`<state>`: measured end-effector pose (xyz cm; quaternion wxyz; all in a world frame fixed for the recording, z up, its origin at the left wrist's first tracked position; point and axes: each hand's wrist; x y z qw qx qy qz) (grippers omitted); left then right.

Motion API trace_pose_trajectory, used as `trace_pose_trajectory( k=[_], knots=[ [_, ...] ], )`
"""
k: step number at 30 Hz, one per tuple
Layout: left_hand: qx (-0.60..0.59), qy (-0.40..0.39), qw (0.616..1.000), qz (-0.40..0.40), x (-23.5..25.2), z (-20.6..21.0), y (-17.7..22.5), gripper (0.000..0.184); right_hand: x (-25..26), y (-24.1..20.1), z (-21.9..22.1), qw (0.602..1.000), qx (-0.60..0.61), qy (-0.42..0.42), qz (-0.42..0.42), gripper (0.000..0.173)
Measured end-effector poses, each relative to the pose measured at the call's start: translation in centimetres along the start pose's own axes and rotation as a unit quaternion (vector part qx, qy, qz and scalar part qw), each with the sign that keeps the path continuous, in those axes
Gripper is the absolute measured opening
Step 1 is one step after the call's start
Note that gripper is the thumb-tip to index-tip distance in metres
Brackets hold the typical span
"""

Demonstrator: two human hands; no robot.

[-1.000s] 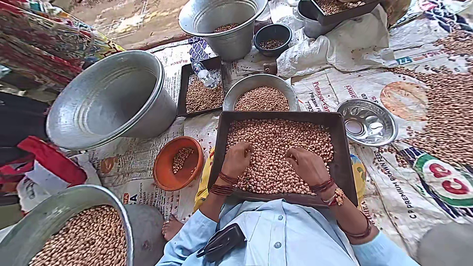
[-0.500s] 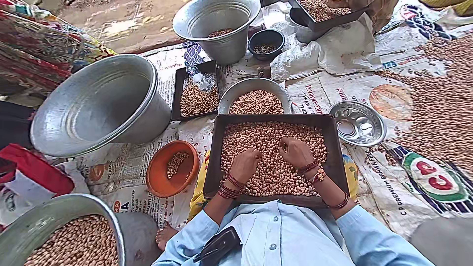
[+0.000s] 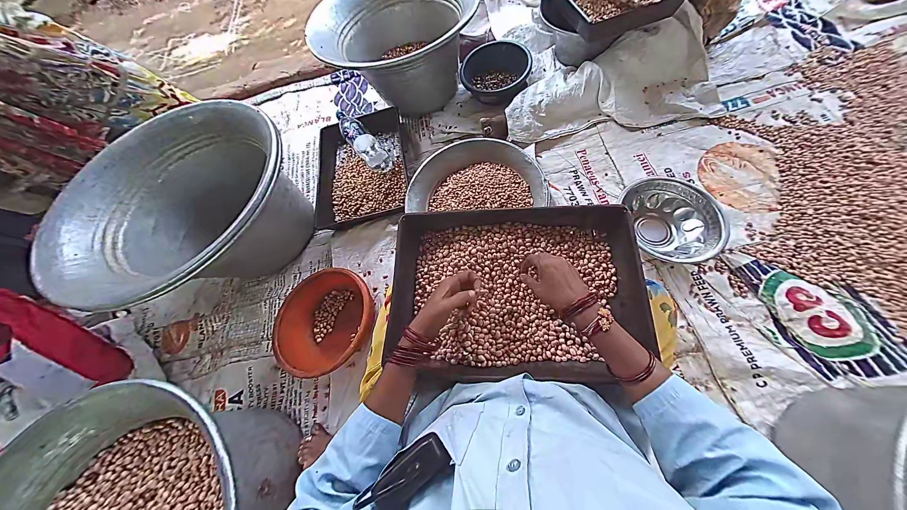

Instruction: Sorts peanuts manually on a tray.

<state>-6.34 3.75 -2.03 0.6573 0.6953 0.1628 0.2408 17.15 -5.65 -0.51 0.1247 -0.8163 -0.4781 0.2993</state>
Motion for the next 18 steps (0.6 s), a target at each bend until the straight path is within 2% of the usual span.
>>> trace_pose_trajectory(
  k=[1, 3, 4, 6, 8, 10, 12, 14, 15, 18],
  knots=[
    [-0.092, -0.035, 0.995, 0.006, -0.3, -0.5, -0.4, 0.013, -0.2, 0.7, -0.5, 0.999, 0.052, -0.004, -0.001, 0.024],
    [-0.201, -0.117, 0.973, -0.011, -0.7, -0.7, -0.9, 0.023, -0.9, 2.6, -1.3, 0.977, 0.211, -0.014, 0.003, 0.016],
    [-0.216, -0.163, 0.962, -0.03, -0.9, -0.5, -1.0, 0.03, -1.5, 3.7, -1.9, 0.955, 0.294, -0.022, 0.005, 0.013],
    [-0.161, -0.24, 0.953, -0.086, -1.1, 0.2, -0.4, 0.039, -3.2, 5.7, -2.7, 0.918, 0.396, -0.01, 0.03, 0.008],
    [-0.031, -0.339, 0.931, -0.133, -0.6, 1.5, 0.3, 0.035, -5.2, 7.2, -3.2, 0.932, 0.355, 0.037, 0.068, 0.009],
    [0.105, -0.429, 0.887, -0.135, 0.6, 3.5, 0.8, 0.03, -7.3, 8.7, -3.0, 0.97, 0.223, 0.065, 0.071, 0.014],
    [0.16, -0.477, 0.856, -0.121, 2.0, 5.4, 0.6, 0.034, -9.5, 9.0, -2.8, 0.994, 0.093, 0.035, 0.05, 0.017],
    [0.175, -0.468, 0.858, -0.114, 3.3, 6.8, 0.0, 0.034, -11.2, 8.8, -2.3, 0.998, 0.007, -0.034, 0.048, 0.018],
    [0.182, -0.44, 0.873, -0.108, 3.9, 7.1, -0.3, 0.034, -11.7, 8.7, -2.0, 0.995, -0.035, -0.073, 0.057, 0.019],
    [0.218, -0.28, 0.931, -0.082, 5.7, 6.7, -0.5, 0.036, -12.3, 7.8, -1.2, 0.983, -0.105, -0.122, 0.087, 0.023]
  ],
)
Point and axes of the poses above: each hand's wrist, its own x-axis towards the middle knuckle, its own z-axis out of the palm, y = z × x, and after that the axes turned 15 degrees about z, right-handed
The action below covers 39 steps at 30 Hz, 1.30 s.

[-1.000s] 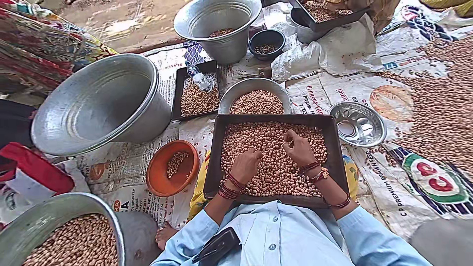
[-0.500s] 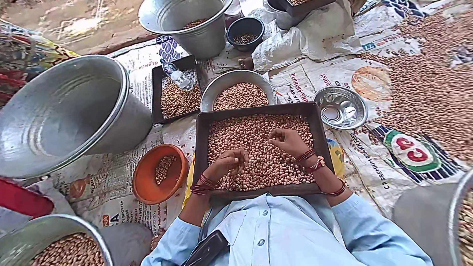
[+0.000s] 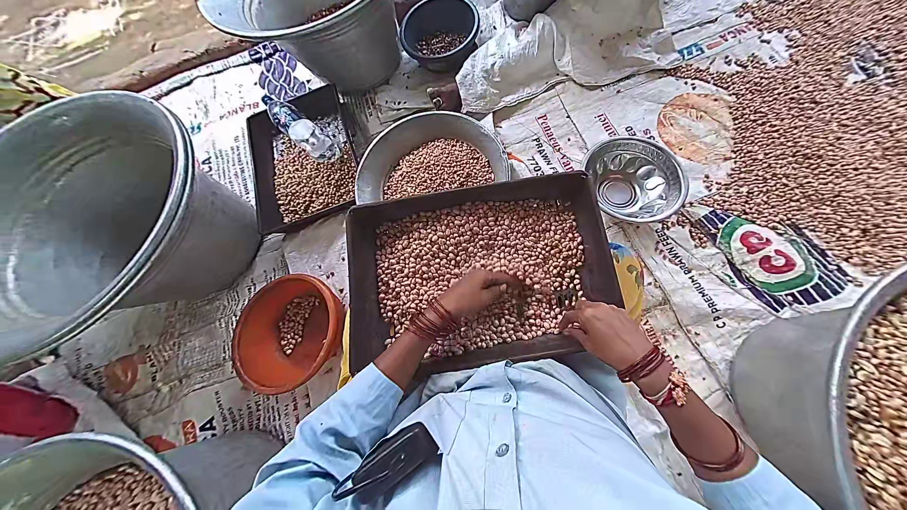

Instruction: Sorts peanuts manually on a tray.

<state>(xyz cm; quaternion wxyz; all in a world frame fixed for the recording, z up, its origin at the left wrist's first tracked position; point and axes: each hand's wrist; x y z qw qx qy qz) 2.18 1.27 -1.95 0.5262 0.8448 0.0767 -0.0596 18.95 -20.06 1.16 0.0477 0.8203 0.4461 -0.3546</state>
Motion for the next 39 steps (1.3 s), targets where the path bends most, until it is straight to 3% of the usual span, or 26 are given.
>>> trace_pose_trajectory(
  k=[3, 5, 13, 18, 21, 24, 27, 29, 33, 36, 39],
  knots=[
    [0.052, 0.195, 0.979, -0.022, -0.1, -1.4, -0.8, 0.032, 0.3, -0.6, 0.2, 1.0, -0.015, -0.005, 0.012, 0.024],
    [0.065, 0.244, 0.967, -0.032, -0.9, -1.6, -0.8, 0.024, 0.7, -0.8, 0.2, 1.0, -0.026, -0.011, 0.008, 0.023],
    [0.197, 0.041, 0.98, 0.003, -1.7, 2.5, 1.9, 0.026, 1.6, -0.9, -0.8, 0.996, -0.056, -0.07, 0.009, 0.024],
    [0.266, -0.014, 0.964, 0.013, -0.3, 3.5, 1.9, 0.026, 1.5, -0.7, -0.9, 0.991, -0.071, -0.1, 0.059, 0.025],
    [0.284, -0.015, 0.959, 0.021, -0.2, 3.8, 1.7, 0.025, 1.4, -0.2, -0.8, 0.992, -0.054, -0.104, 0.041, 0.024],
    [0.201, 0.024, 0.979, 0.019, -0.6, 2.9, 1.3, 0.023, 1.6, 1.8, -0.3, 0.987, 0.133, -0.042, -0.079, 0.017],
    [0.053, 0.148, 0.987, 0.036, -1.4, 1.8, -0.1, 0.029, 2.2, 3.2, 0.6, 0.886, 0.438, -0.012, -0.153, 0.01],
    [0.023, 0.153, 0.988, 0.021, -1.7, 1.3, 0.1, 0.037, 2.5, 2.8, 0.5, 0.861, 0.493, 0.015, -0.127, 0.013],
    [0.151, 0.057, 0.987, 0.007, -1.0, 2.8, 1.2, 0.024, 3.0, 0.0, 0.9, 0.946, 0.29, 0.104, -0.1, 0.02],
    [0.215, 0.002, 0.977, -0.009, -0.5, 3.8, 1.5, 0.024, 3.1, -2.6, 1.3, 0.987, 0.119, 0.075, -0.071, 0.026],
    [0.248, -0.017, 0.969, -0.004, -0.4, 4.1, 2.0, 0.025, 3.2, -4.1, 1.2, 0.998, 0.041, 0.029, -0.033, 0.032]
  ],
)
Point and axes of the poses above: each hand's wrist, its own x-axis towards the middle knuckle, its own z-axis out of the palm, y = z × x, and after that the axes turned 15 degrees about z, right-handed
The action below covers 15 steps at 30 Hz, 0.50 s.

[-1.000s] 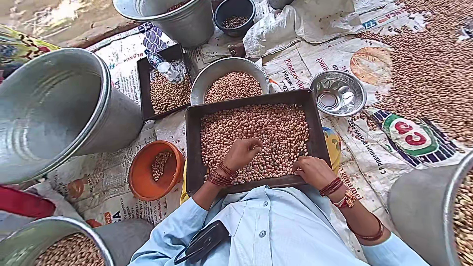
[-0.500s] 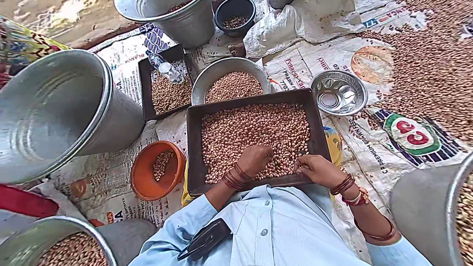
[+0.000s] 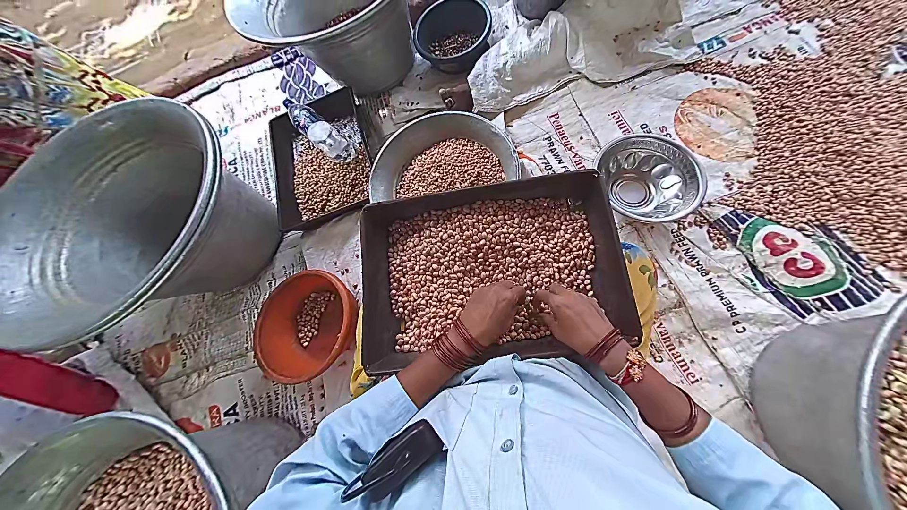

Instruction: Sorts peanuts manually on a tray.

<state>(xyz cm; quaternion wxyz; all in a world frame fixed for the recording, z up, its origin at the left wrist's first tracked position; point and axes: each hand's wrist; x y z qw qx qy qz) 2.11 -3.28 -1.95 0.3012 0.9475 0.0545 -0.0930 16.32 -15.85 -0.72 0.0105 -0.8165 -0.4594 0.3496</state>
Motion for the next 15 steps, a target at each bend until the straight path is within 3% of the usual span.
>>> trace_pose_trajectory(
  k=[4, 6, 11, 13, 15],
  knots=[
    [0.016, 0.004, 1.0, 0.013, -0.1, 0.7, 0.0, 0.028, 0.1, -0.8, -0.2, 0.999, -0.034, -0.02, 0.021, 0.036],
    [-0.048, 0.017, 0.999, -0.004, -0.1, 0.0, -0.3, 0.029, 0.2, -1.3, -0.4, 0.998, -0.044, -0.034, 0.029, 0.039],
    [-0.299, 0.203, 0.93, -0.059, -0.3, -2.5, -3.3, 0.027, 0.6, -1.5, -0.5, 0.997, -0.034, -0.062, 0.027, 0.037],
    [-0.259, 0.207, 0.939, -0.091, 0.0, -3.7, -3.7, 0.025, 1.1, -1.0, -0.7, 0.996, 0.0, -0.083, 0.016, 0.035],
    [-0.141, 0.211, 0.963, -0.093, 0.8, -3.9, -3.5, 0.019, 1.7, 0.1, -0.7, 0.994, 0.071, -0.082, -0.026, 0.029]
  ],
)
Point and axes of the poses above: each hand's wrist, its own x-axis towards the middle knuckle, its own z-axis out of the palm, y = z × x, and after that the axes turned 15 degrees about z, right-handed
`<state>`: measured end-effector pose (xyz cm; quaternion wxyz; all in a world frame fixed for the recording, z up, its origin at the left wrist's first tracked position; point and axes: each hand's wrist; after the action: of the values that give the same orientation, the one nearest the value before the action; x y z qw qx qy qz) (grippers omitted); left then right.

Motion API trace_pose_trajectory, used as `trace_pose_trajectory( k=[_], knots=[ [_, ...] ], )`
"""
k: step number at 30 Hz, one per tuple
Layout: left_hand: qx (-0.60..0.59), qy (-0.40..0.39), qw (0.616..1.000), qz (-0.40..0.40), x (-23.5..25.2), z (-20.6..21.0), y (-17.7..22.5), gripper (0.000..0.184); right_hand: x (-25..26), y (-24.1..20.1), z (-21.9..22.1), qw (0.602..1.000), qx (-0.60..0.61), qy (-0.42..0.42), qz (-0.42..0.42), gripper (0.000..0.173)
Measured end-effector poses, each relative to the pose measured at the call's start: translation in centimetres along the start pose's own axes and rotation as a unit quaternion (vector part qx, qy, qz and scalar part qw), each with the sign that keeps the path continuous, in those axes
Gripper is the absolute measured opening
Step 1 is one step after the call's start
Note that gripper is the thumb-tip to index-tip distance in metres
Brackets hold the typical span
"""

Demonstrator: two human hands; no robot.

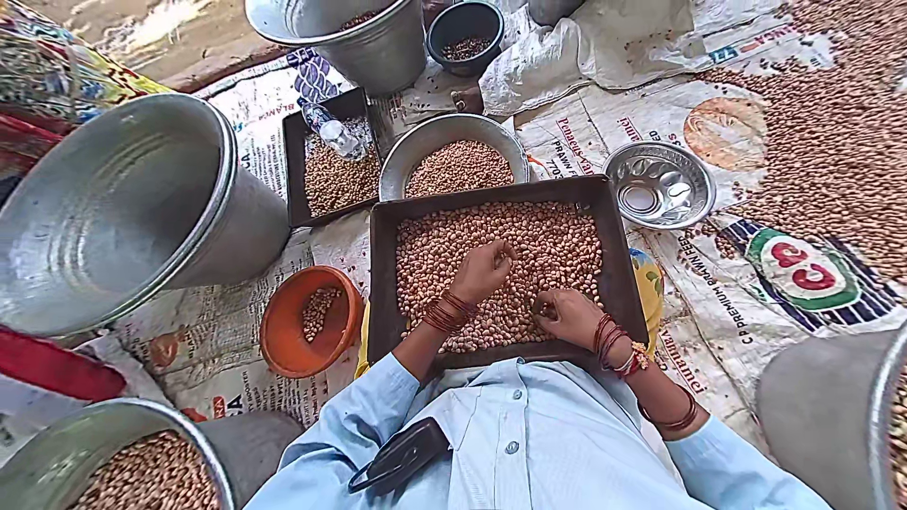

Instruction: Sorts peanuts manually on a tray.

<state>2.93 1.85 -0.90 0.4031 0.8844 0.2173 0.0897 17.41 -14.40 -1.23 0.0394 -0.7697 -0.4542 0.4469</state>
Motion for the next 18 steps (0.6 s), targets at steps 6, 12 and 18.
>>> trace_pose_trajectory(
  k=[6, 12, 18],
  knots=[
    [0.187, -0.031, 0.98, 0.065, 1.4, 2.2, 0.5, 0.023, 0.1, 2.4, -0.4, 0.898, 0.427, 0.021, -0.108, 0.008],
    [0.117, -0.021, 0.99, 0.073, 1.4, 1.8, -0.1, 0.02, -0.1, -0.7, 0.5, 0.988, 0.111, 0.096, -0.056, 0.024],
    [-0.092, 0.09, 0.992, -0.007, -1.2, -2.5, -2.0, 0.018, 0.3, -4.6, 1.8, 0.992, -0.121, 0.03, -0.008, 0.028]
  ],
)
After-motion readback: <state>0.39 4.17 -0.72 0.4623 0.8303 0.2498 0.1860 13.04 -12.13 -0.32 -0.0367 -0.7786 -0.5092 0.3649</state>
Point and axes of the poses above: each hand's wrist, its own x-axis towards the middle knuckle, its own z-axis out of the palm, y = z × x, and after that the axes turned 15 degrees about z, right-handed
